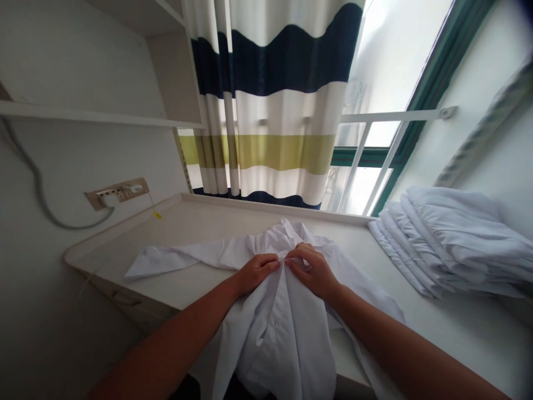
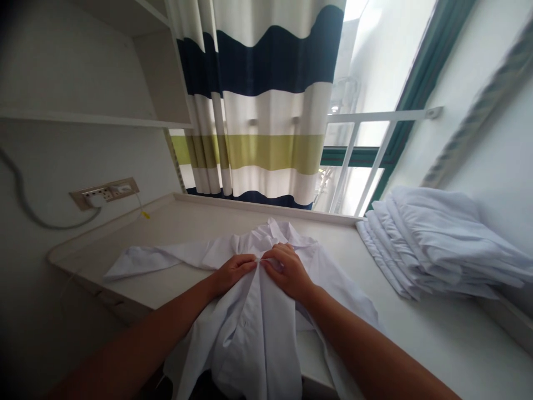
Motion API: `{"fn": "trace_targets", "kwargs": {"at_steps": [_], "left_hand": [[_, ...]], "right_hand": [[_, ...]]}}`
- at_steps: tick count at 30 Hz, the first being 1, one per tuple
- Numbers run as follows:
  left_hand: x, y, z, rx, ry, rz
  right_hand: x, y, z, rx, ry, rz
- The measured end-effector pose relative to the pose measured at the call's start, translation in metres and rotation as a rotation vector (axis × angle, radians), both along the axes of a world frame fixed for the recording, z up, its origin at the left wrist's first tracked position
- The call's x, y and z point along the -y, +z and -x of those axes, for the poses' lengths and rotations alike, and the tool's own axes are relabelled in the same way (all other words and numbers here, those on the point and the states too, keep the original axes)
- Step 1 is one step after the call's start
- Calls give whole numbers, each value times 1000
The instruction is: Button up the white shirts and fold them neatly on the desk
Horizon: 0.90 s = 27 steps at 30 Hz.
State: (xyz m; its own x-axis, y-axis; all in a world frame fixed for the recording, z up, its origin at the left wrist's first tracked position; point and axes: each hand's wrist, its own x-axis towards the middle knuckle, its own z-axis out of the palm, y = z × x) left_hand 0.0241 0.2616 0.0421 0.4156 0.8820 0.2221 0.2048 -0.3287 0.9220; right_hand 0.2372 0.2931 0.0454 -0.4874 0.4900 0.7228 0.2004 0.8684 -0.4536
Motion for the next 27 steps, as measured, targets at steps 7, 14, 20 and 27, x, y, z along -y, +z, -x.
{"fn": "trace_targets", "kwargs": {"at_steps": [7,14,20,27], "left_hand": [[0,-1,-2,-62,-59,-71],[2,-2,-1,-93,-61,-98],[2,-3,-2,-119,-72,-96],[0,-2,0,-82,-30,-73]], "right_hand": [[2,0,3,50,3,25],[1,0,4,105,-23,122],[1,0,4,119,-62,165],[1,-1,6,130,-93,179]]}}
